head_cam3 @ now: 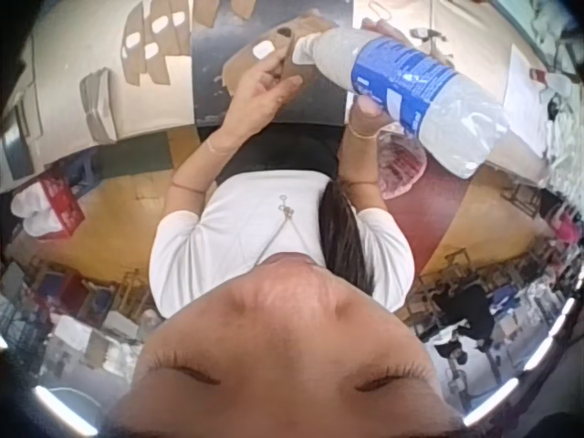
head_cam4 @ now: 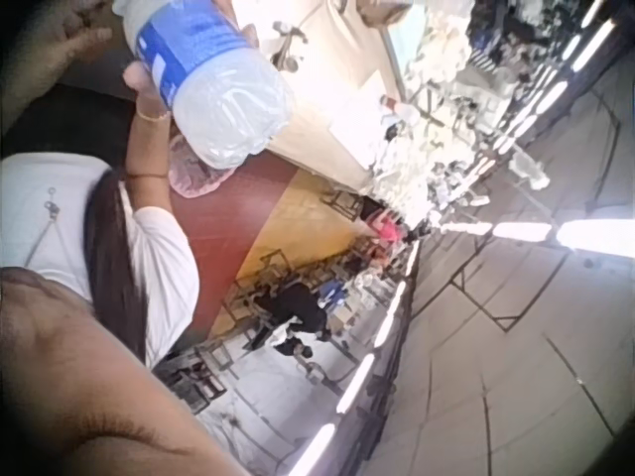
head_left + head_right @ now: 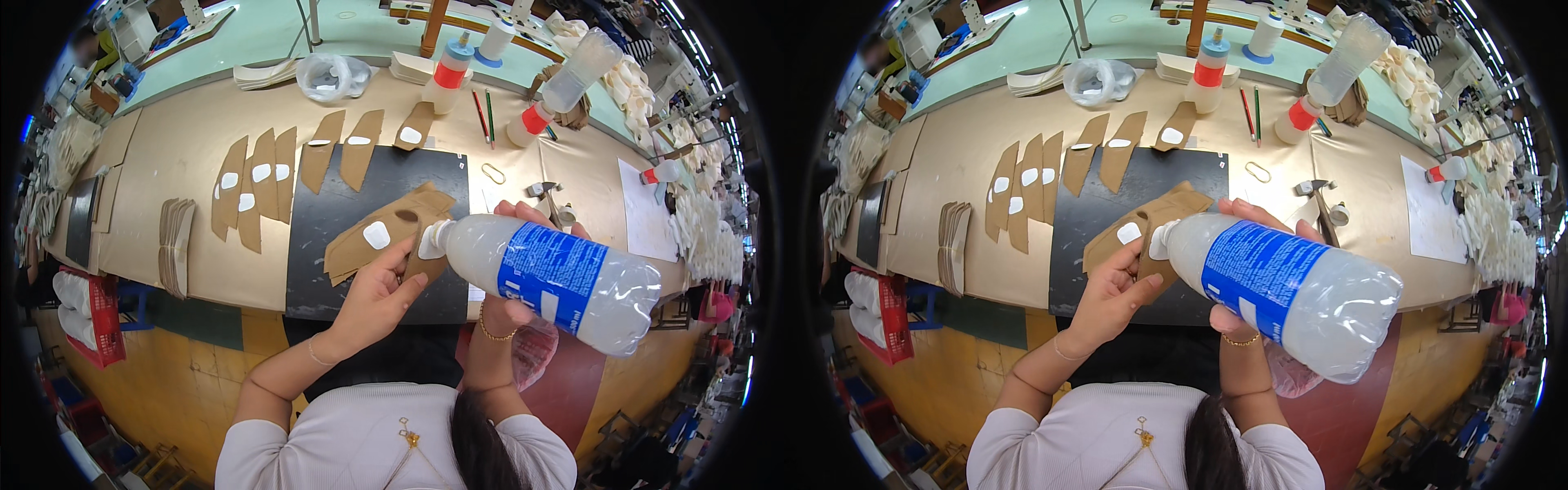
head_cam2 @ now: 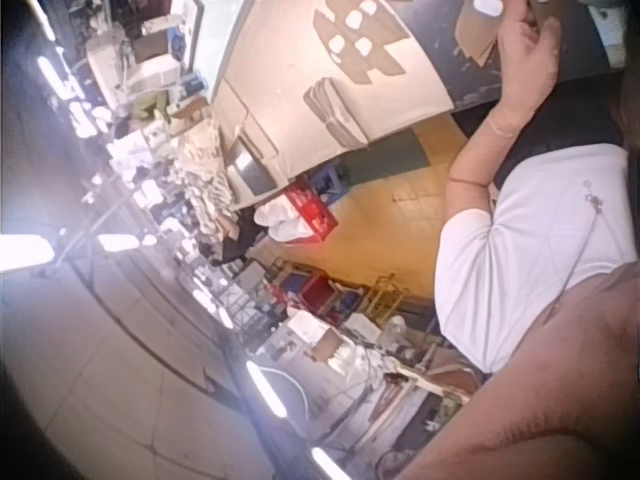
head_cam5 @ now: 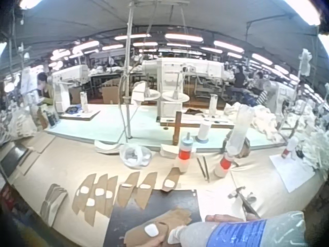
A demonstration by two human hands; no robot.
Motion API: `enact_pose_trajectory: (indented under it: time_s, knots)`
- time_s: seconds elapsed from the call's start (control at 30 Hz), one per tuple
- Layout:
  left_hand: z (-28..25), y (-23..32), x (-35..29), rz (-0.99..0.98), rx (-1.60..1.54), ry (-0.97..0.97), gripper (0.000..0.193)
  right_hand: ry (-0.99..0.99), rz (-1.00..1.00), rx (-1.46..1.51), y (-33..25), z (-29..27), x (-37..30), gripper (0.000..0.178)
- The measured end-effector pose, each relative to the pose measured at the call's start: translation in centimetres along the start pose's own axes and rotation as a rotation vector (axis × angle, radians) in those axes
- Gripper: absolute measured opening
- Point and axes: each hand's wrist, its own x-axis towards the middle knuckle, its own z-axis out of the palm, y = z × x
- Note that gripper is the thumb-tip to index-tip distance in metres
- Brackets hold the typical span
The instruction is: The person applies glue from a plastic bottle onto white patches on multiple brown cardboard pieces laid out on a workbench. They then pour liquid from one bottle into another and briefly rub the liquid on their fingers.
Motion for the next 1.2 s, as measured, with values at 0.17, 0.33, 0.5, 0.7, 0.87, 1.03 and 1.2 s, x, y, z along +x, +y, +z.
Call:
enact_pose_trajectory:
  time_s: [0.17, 0.33, 0.5, 0.7, 0.87, 1.03, 1.2]
  knots:
    - [-0.4, 0.3, -0.2, -0.043, -0.02, 0.009, 0.054, -0.066, 0.108, -0.061, -1.8, 0.2, 0.4, 0.107]
    - [-0.2, 0.4, -0.1, -0.023, -0.001, -0.002, 0.054, 0.17, -0.047, -0.128, 0.2, 1.6, 0.8, 0.103]
    - [-1.1, 0.9, -0.2, -0.075, 0.001, 0.009, 0.054, -0.116, 0.15, -0.135, -2.9, 2.7, 0.9, 0.1]
    - [-1.8, 0.3, 0.2, -0.083, -0.138, 0.016, 0.057, -0.106, 0.047, -0.178, 0.3, -0.2, -0.4, 0.102]
    - [-5.0, 3.5, -0.7, -0.023, -0.249, 0.019, 0.062, 0.246, 0.031, -0.327, 2.5, 0.8, -0.8, 0.113]
    - [-13.0, 7.6, -0.9, 0.059, -0.14, 0.133, 0.057, 0.301, 0.068, -0.241, 2.1, -0.1, -0.6, 0.114]
    - [-25.4, 5.8, -4.2, -0.174, 0.205, 0.381, 0.05, 0.291, 0.082, -0.205, 1.6, 0.4, -0.6, 0.112]
